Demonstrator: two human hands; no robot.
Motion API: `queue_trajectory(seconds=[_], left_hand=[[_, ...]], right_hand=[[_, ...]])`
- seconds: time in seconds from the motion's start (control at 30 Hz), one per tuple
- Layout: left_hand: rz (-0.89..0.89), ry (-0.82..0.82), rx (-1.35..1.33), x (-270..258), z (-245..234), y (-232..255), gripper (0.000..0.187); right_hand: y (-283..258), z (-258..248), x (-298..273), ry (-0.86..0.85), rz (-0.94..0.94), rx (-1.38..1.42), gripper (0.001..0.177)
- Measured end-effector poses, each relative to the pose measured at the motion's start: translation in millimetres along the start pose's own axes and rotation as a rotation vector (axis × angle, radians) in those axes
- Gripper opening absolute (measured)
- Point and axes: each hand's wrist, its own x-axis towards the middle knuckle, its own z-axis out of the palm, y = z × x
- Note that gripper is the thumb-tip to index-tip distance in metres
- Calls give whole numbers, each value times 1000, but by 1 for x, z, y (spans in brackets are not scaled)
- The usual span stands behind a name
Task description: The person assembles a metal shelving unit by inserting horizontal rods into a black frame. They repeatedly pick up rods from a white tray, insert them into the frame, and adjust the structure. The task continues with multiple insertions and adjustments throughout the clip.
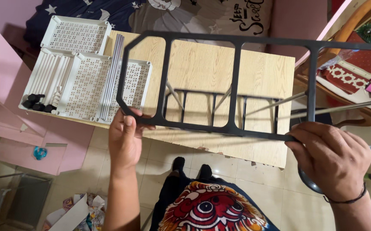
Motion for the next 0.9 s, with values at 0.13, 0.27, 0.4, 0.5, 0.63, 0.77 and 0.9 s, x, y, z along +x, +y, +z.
queue_trajectory(seconds=[0.13,0.27,0.4,0.5,0.63,0.77,0.9], left_hand=[[49,-92,108,-2,-6,-36,39],[-97,-78,602,-19,-12,-74,41],[-7,-166,922,-28,-25,-103,49],[73,-206,1081,-30,-39,-121,47],[124,-176,1108,-35,-48,-143,34],[5,-113,984,-51,-44,-155,26],[96,14,1030,-68,-33,-162,24]], right_hand=[[3,0,7,34,10,-19,15],[16,4,11,36,61,29,12],[51,18,20,89,76,194,11],[75,30,26,47,207,344,12],[104,42,42,43,119,370,12],[121,59,70,8,85,205,16],[126,84,90,109,-86,-36,16]])
